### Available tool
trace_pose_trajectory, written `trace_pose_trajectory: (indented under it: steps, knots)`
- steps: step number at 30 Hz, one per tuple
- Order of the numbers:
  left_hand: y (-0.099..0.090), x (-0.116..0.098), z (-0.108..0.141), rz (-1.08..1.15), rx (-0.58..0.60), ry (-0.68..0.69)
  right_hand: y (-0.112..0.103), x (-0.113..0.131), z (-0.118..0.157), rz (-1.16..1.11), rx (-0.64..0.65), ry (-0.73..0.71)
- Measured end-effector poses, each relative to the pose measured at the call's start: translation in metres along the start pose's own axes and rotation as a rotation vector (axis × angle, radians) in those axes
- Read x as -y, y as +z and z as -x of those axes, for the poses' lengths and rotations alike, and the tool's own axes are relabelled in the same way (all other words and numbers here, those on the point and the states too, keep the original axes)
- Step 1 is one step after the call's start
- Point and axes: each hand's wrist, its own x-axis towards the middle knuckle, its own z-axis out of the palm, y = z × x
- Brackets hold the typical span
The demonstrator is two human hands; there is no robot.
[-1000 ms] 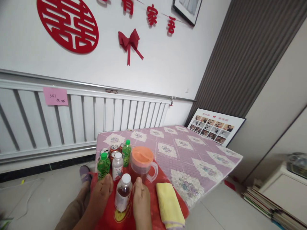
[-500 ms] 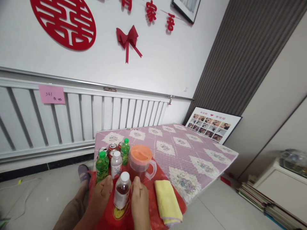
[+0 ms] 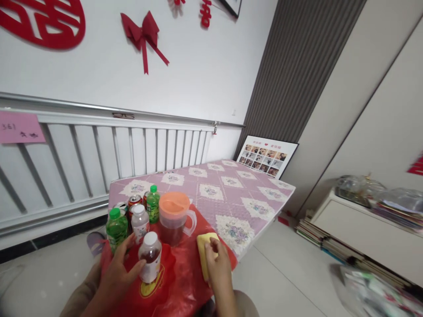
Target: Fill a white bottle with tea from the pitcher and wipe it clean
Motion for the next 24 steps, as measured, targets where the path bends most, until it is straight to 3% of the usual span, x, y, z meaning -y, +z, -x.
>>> trace_pose_trajectory:
  steps: [5, 10, 14, 19, 24]
  knots:
    - [0.012, 0.004, 0.0, -0.045, 0.037, 0.017, -0.022, -0.049, -0.039, 0.147, 0.041, 0.061]
    - [0.022, 0.003, 0.001, -0.007, 0.014, -0.003, -0.024, -0.069, -0.051, 0.259, 0.177, 0.108]
    - [0.027, 0.001, 0.005, 0.047, 0.041, -0.047, -0.017, -0.072, -0.051, 0.301, 0.284, 0.069]
    - [0.028, -0.007, 0.005, 0.087, 0.05, -0.057, -0.009, -0.069, -0.054, 0.328, 0.313, 0.081]
    - [0.026, -0.006, 0.005, 0.122, 0.065, -0.057, -0.028, -0.042, -0.042, 0.125, 0.308, 0.146]
